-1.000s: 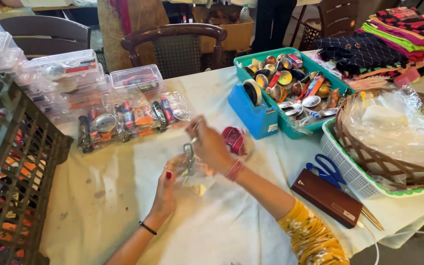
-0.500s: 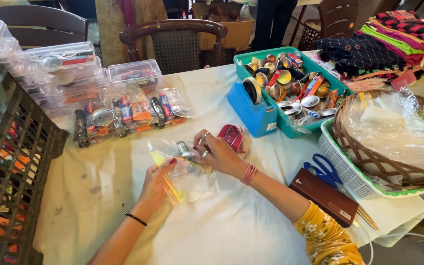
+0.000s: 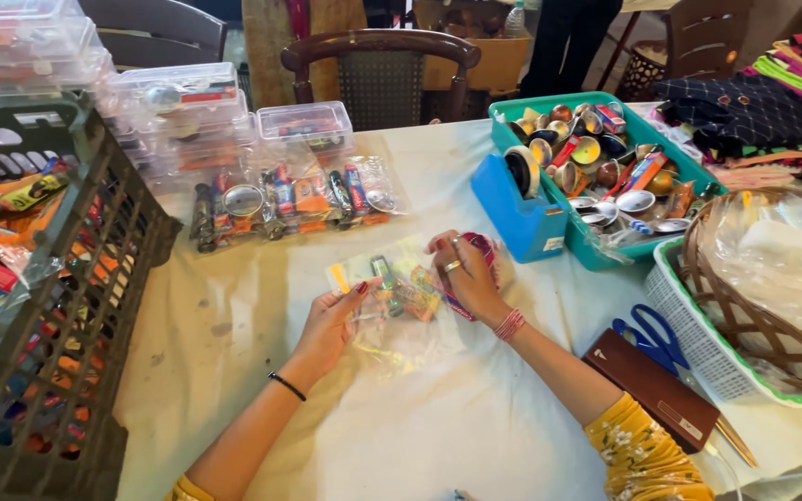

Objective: The person wipes small packaged items, including toothpaste and a small bottle, with a cloth on a table. They then place the items into a clear plastic bag and set the bag down on the table.

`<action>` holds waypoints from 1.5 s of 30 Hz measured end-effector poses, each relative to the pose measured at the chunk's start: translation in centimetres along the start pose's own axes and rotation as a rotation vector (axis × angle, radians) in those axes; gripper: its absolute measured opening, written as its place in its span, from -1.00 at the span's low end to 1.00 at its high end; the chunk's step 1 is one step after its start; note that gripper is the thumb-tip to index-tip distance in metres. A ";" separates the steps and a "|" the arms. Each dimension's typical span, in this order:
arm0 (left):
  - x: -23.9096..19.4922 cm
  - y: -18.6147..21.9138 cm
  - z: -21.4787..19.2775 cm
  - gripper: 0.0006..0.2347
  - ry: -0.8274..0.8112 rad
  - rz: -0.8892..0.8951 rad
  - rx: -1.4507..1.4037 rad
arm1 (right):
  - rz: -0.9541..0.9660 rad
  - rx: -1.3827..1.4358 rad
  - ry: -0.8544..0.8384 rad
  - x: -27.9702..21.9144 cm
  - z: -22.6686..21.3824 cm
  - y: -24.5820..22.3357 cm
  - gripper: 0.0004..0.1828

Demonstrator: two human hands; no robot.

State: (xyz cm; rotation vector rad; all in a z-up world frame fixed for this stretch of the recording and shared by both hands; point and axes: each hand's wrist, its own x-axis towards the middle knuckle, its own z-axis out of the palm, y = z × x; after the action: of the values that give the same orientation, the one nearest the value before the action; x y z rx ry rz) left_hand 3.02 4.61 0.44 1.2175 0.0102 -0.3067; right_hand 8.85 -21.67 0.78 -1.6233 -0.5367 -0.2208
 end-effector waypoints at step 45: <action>1.1 -1.2 -1.9 -0.81 -0.151 0.070 -0.072 | -0.466 -0.868 -0.470 -0.2 2.9 -6.6 -0.43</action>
State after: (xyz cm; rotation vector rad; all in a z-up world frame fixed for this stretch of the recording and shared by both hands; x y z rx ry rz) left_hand 4.04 5.74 -1.50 1.1177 -0.1508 -0.3336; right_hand 5.08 -18.66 6.17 -2.3897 -1.3110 -0.4656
